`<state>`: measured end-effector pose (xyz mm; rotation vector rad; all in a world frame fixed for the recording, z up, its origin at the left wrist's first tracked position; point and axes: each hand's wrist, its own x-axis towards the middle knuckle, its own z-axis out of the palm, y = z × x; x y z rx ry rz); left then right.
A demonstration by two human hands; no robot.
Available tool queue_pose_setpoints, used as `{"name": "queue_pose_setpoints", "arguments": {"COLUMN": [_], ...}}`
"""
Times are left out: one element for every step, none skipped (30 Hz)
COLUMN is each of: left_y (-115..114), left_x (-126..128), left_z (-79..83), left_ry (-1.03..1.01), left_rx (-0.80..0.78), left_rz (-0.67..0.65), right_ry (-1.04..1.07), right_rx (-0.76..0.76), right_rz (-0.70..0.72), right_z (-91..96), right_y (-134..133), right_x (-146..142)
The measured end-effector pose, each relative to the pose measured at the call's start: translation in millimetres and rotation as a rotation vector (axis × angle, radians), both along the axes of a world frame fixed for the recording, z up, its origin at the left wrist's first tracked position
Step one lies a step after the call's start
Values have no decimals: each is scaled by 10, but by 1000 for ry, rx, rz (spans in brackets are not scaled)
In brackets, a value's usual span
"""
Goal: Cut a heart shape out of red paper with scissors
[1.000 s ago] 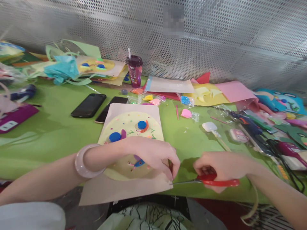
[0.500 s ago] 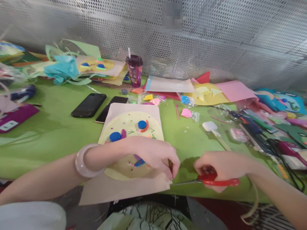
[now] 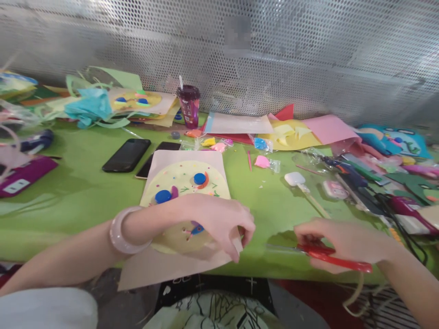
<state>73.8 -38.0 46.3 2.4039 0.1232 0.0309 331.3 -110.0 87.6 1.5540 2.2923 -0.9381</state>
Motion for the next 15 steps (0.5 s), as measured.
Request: {"name": "queue_pose_setpoints", "arguments": {"left_y": [-17,-33,-49,-64,-75,-83,-86,-86,-84,-82,-85,-97,-124,-169,-234], "left_x": [17,35,55,74,93,111,127,139,146,143,123,82,13,-88,-223], "left_z": [12,23,31,36,39,42,47,57,74,102,138,183,231,276,309], "left_ry": [8,4,8,14,19,18,14,11,12,11,7,-3,-22,-44,-70], "left_rx": [43,81,107,122,135,149,172,198,224,243,255,256,248,246,247], "left_rz": [-44,-40,-42,-50,-55,-59,-45,-25,-5,23,59,107,175,270,382], "right_ry": [-1,-9,-20,-21,-19,-9,8,36,72,115,160,210,264,327,401], "right_rx": [-10,-34,-57,-43,-30,-14,0,10,21,34,48,63,76,86,92], "right_rz": [-3,-1,1,-13,-26,-41,-56,-74,-91,-107,-123,-139,-161,-197,-257], "right_z": [0,0,-2,-10,-24,-45,-74,-109,-149,-191,-236,-282,-329,-378,-429], "right_y": [-36,-73,-112,-151,-189,-226,-262,-294,-323,-350,-374,-398,-424,-453,-487], "right_x": [26,49,68,86,102,119,138,159,182,205,227,245,255,254,239]}}
